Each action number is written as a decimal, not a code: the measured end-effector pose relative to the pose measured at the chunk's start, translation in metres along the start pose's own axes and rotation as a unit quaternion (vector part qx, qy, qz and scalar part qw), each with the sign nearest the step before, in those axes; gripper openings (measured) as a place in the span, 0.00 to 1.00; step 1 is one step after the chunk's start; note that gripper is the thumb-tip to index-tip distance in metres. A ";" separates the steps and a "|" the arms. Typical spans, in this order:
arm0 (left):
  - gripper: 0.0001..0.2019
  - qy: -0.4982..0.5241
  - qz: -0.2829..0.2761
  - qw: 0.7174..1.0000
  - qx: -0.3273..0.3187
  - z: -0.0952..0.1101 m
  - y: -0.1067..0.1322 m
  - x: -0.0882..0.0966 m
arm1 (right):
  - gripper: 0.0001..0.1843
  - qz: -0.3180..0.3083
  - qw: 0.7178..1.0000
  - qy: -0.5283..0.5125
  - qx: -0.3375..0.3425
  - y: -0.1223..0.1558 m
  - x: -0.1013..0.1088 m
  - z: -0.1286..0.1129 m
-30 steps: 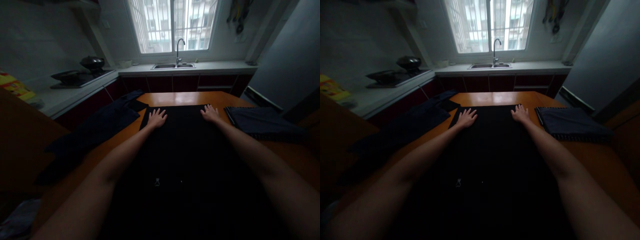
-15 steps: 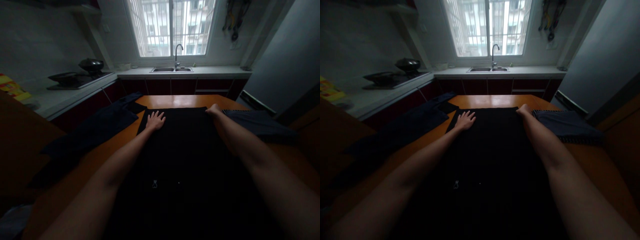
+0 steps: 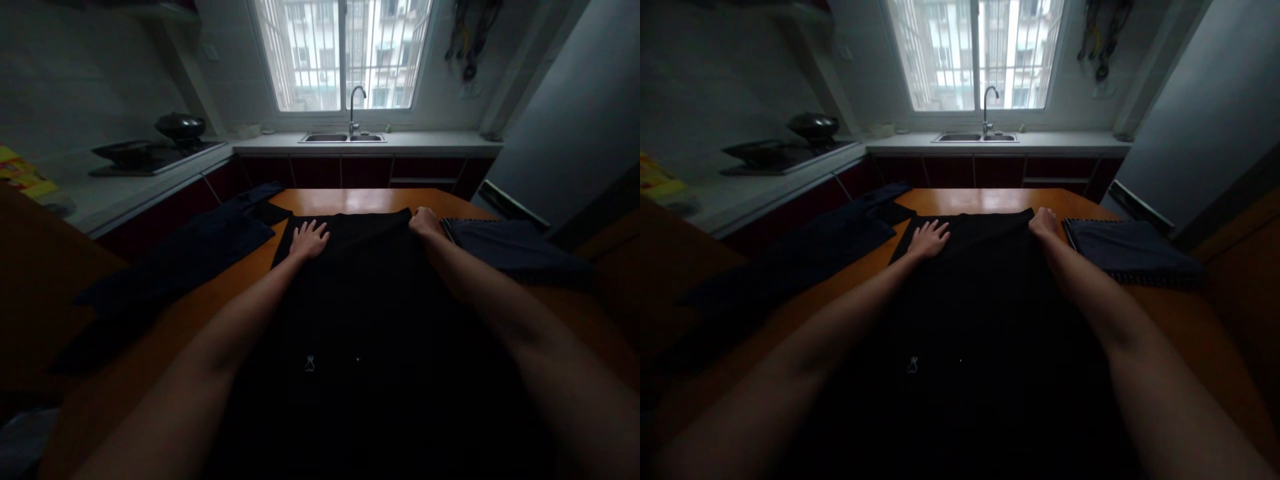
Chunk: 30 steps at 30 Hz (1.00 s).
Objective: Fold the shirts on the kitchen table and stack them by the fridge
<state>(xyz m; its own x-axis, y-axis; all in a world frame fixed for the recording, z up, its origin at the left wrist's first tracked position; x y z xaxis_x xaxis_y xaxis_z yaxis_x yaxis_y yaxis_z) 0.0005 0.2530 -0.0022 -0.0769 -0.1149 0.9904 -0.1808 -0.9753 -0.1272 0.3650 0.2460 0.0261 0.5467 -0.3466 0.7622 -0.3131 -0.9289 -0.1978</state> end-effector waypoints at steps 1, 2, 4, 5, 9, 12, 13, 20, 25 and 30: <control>0.29 0.004 0.002 1.000 0.000 0.000 0.000 0.000 | 0.24 0.011 1.000 0.014 0.024 0.012 -0.001 -0.005; 0.29 0.005 0.003 1.000 0.001 0.000 0.001 0.001 | 0.25 0.016 0.998 0.021 0.058 0.027 -0.003 -0.010; 0.29 0.000 0.001 1.000 0.006 0.001 0.001 0.001 | 0.28 -0.011 0.989 0.033 0.144 0.062 -0.007 -0.015; 0.29 -0.004 -0.003 1.000 0.011 0.001 0.001 0.001 | 0.30 -0.037 0.984 0.042 0.172 0.082 -0.009 -0.014; 0.30 -0.007 -0.012 1.000 0.027 0.001 -0.001 0.002 | 0.36 -0.106 0.979 0.063 0.160 0.149 0.001 0.015; 0.31 -0.002 -0.013 1.000 0.020 0.001 -0.001 0.003 | 0.35 -0.113 0.981 0.068 0.144 0.176 0.020 0.043; 0.31 0.000 -0.014 1.000 0.017 0.001 -0.001 0.003 | 0.34 -0.116 0.980 0.073 0.142 0.181 0.026 0.051; 0.32 -0.043 -0.069 0.997 0.019 0.002 -0.001 0.016 | 0.33 -0.129 0.976 0.112 0.133 0.204 0.041 0.067; 0.31 -0.097 -0.040 0.985 -0.133 0.074 0.005 0.030 | 0.30 -0.111 0.972 0.139 0.151 0.214 0.044 0.054; 0.27 -0.025 -0.055 0.946 -0.319 0.202 0.023 0.012 | 0.21 -0.073 0.982 0.097 0.147 0.158 0.051 0.013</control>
<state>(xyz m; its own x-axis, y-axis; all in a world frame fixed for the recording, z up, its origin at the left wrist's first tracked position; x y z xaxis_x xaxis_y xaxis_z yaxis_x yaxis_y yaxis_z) 0.1938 0.1914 0.0182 0.0206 -0.0428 0.9989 -0.7411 -0.6713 -0.0135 0.3531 0.0795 0.0256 0.4019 -0.2028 0.8929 0.0110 -0.9740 -0.2262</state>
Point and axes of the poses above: each hand's wrist, its own y-axis away from the middle knuckle, its own x-axis out of the back of the hand, z = x × y, the point moved 1 cm from there along -y, towards the middle knuckle, and after that the axes turned 14 degrees about -y, right-handed, at the moved point
